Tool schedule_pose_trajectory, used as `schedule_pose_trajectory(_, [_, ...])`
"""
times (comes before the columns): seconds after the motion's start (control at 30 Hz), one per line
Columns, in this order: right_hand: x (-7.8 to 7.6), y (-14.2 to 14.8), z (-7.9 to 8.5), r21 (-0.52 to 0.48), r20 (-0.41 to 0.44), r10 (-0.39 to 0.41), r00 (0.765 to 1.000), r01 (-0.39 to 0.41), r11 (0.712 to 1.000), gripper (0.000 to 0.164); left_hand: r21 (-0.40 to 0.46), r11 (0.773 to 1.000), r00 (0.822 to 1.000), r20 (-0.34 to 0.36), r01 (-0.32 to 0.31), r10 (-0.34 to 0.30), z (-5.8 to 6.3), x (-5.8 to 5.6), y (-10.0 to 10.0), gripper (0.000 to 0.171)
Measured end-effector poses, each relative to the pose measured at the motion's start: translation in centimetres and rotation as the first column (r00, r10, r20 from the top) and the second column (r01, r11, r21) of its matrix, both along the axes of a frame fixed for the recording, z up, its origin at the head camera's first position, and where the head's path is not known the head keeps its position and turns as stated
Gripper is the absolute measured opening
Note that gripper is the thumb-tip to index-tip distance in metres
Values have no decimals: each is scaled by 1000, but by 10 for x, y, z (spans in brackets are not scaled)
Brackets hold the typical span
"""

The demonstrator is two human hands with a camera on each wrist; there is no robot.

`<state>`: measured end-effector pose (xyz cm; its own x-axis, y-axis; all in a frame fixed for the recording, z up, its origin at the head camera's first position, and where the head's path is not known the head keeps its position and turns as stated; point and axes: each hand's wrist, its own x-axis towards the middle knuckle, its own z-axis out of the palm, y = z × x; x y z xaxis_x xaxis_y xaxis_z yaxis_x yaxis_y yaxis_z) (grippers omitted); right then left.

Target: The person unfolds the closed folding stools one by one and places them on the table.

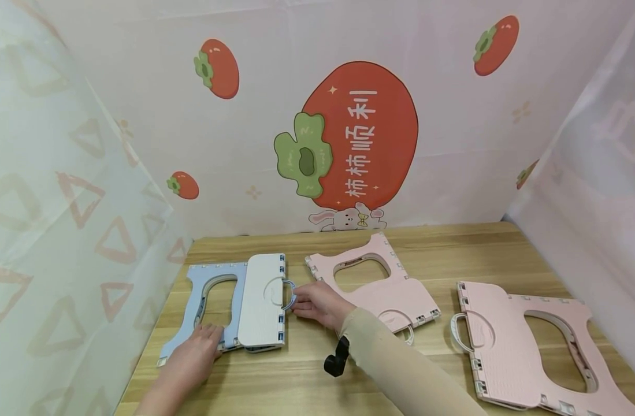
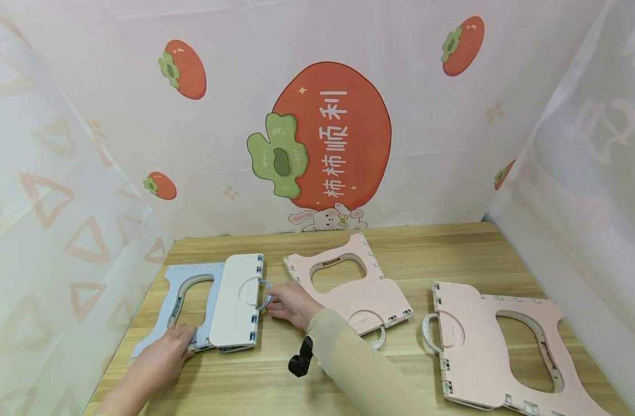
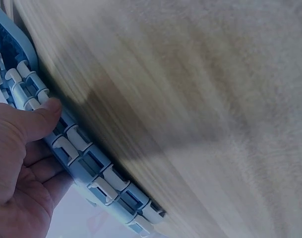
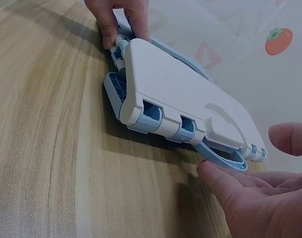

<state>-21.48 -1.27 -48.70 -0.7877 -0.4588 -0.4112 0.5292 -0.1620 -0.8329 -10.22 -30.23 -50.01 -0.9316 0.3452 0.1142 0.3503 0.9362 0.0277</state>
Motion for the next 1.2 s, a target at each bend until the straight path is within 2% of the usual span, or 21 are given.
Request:
schedule_pose_trajectory(0.23, [-1, 1, 0, -3, 1, -2, 1000, 2, 1000, 40, -3, 1000, 998, -67, 17, -18, -5, 3, -1, 41])
schedule_pose_trajectory(0.67, [2, 1, 3, -27, 10, -21, 1000, 21, 999, 44, -34, 999, 997, -78, 4, -7, -7, 6, 0, 41])
schedule_pose_trajectory(1.03, [0, 1, 2, -31, 10, -33, 999, 34, 999, 45, -66, 996, 977, -201, 55, -67, -13, 8, -2, 44])
schedule_pose_trajectory(1.2, [-2, 0, 2, -24, -4, -56, 998, 56, 998, 41, -80, 995, 979, -191, 51, -66, -15, 8, -2, 46])
